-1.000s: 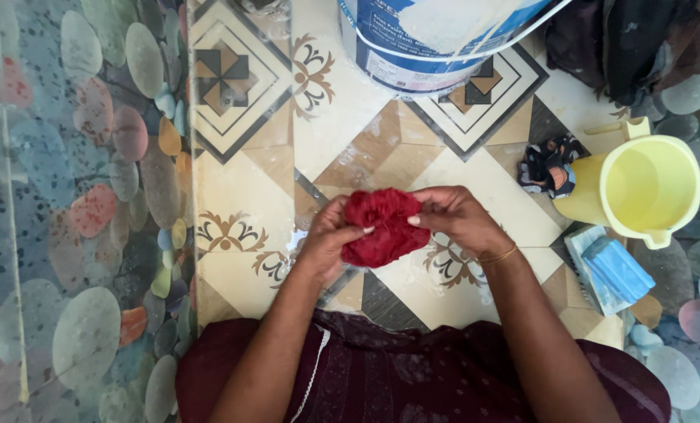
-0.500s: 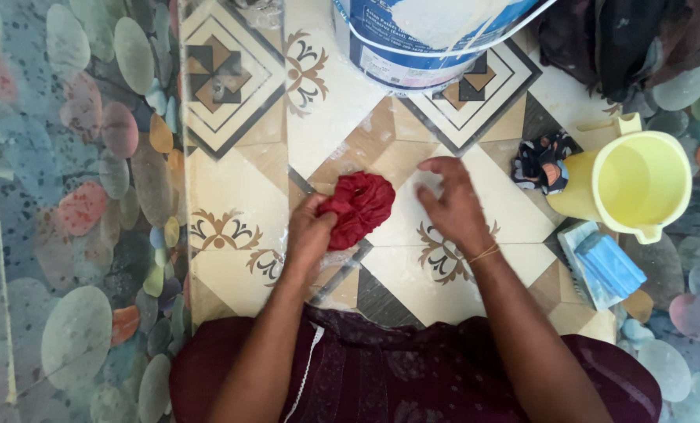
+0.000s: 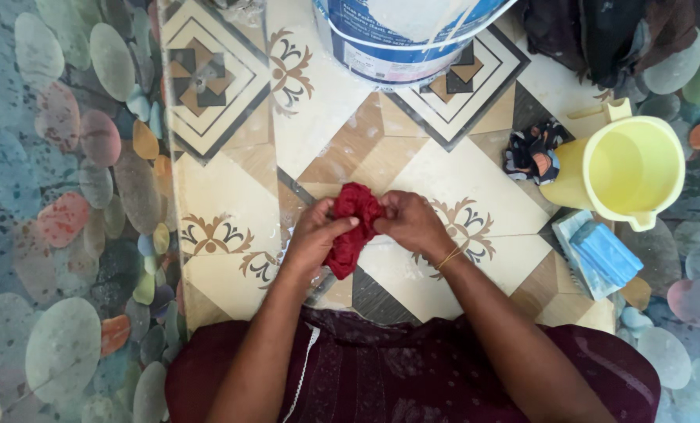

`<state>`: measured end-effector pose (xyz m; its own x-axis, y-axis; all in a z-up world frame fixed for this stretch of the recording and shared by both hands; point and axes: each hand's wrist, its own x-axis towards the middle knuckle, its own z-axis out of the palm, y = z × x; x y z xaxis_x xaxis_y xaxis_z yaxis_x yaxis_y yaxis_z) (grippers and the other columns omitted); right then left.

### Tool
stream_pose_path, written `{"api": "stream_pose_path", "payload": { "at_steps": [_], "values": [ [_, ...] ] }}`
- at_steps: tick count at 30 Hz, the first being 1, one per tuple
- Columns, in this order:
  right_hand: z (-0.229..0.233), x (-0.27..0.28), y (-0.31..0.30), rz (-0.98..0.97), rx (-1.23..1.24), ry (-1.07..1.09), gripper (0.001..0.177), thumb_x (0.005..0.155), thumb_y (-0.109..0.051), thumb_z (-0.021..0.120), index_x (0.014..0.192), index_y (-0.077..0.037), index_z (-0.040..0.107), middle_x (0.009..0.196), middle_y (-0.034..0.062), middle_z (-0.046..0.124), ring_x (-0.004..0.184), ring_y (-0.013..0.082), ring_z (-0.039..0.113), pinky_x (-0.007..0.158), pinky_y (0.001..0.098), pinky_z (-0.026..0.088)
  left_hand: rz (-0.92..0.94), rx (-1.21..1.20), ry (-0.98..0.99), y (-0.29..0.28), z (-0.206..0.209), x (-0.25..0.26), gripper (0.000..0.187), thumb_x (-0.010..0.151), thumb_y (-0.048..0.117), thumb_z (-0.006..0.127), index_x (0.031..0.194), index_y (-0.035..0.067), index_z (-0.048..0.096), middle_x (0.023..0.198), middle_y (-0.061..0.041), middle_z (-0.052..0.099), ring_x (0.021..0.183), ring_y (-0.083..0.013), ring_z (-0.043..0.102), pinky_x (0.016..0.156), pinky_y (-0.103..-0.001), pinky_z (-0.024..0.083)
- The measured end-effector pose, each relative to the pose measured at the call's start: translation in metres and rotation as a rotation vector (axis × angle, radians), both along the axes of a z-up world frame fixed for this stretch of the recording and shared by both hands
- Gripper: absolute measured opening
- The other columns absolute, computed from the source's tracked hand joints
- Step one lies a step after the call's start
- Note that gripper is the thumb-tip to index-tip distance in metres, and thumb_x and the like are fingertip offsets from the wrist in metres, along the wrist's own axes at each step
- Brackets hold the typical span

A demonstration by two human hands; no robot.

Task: The person washes clothes by hand using a bar of soap. The person applies soap to various garments, scrubs them, and wrings them out on the floor.

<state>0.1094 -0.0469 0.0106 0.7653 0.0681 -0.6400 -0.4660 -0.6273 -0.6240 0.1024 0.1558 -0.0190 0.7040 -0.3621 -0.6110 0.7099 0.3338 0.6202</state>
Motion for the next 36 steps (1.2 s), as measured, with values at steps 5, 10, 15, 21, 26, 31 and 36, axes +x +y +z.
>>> {"api": "stream_pose_path", "payload": {
  "at_steps": [5,10,15,21,26,31,36],
  "values": [
    [-0.009,0.004,-0.016,-0.137,0.2,-0.374,0.01,0.086,-0.008,0.068,0.093,-0.003,0.064,0.081,0.0035,0.07,0.073,0.0142,0.068,0.07,0.0309,0.057,0.101,0.987,-0.374,0.01,-0.006,-0.003,0.021,0.083,0.001,0.072,0.103,0.005,0.067,0.092,-0.012,0.075,0.08,-0.0217,0.073,0.075,-0.035,0.057],
    [0.003,0.0,-0.011,-0.182,-0.074,-0.673,0.016,0.082,-0.001,0.068,0.095,-0.001,0.058,0.075,0.0086,0.064,0.062,0.0168,0.062,0.059,0.0327,0.051,0.131,1.311,-0.759,0.011,0.002,-0.006,0.023,0.074,-0.006,0.071,0.093,0.001,0.06,0.107,-0.017,0.063,0.103,-0.0293,0.063,0.088,-0.043,0.054],
    [0.01,0.002,-0.012,-0.417,0.126,-0.19,0.012,0.088,0.001,0.066,0.089,-0.002,0.054,0.074,0.0083,0.059,0.058,0.0172,0.051,0.053,0.0357,0.042,0.0,1.135,-0.479,-0.002,0.017,0.001,0.031,0.076,-0.004,0.069,0.104,0.003,0.057,0.113,-0.015,0.059,0.103,-0.0258,0.063,0.085,-0.037,0.059],
    [0.003,0.004,-0.021,-0.627,0.681,0.246,0.014,0.083,-0.009,0.063,0.096,-0.004,0.065,0.085,0.003,0.073,0.077,0.0107,0.068,0.073,0.0239,0.056,-0.049,0.301,-0.073,0.008,0.022,0.006,0.038,0.081,-0.001,0.068,0.117,0.008,0.063,0.106,-0.007,0.071,0.101,-0.0155,0.068,0.097,-0.027,0.054],
    [0.014,0.007,-0.042,-0.415,1.051,0.234,0.049,0.083,0.001,0.062,0.131,0.008,0.066,0.096,0.0056,0.072,0.084,0.013,0.066,0.084,0.0278,0.055,0.048,-0.033,0.053,0.019,-0.001,0.007,0.028,0.087,0.011,0.068,0.114,0.006,0.062,0.098,-0.008,0.071,0.083,-0.0177,0.066,0.068,-0.031,0.053],
    [0.035,0.012,-0.035,-0.299,0.793,0.139,0.035,0.085,0.002,0.07,0.12,-0.001,0.069,0.102,0.0095,0.078,0.087,0.0145,0.073,0.083,0.031,0.06,-0.057,-0.354,-0.093,0.028,-0.007,-0.001,0.02,0.09,0.014,0.074,0.107,0.006,0.068,0.098,-0.009,0.073,0.079,-0.016,0.066,0.068,-0.031,0.053],
    [0.024,0.011,-0.035,-0.324,0.647,-0.075,0.017,0.089,0.004,0.076,0.105,0.004,0.074,0.093,0.0112,0.078,0.078,0.0162,0.072,0.074,0.0326,0.061,-0.056,-0.204,-0.042,0.026,-0.007,-0.003,0.016,0.091,0.02,0.073,0.093,0.004,0.075,0.094,-0.01,0.078,0.077,-0.0143,0.072,0.066,-0.031,0.058]
  ]
}}
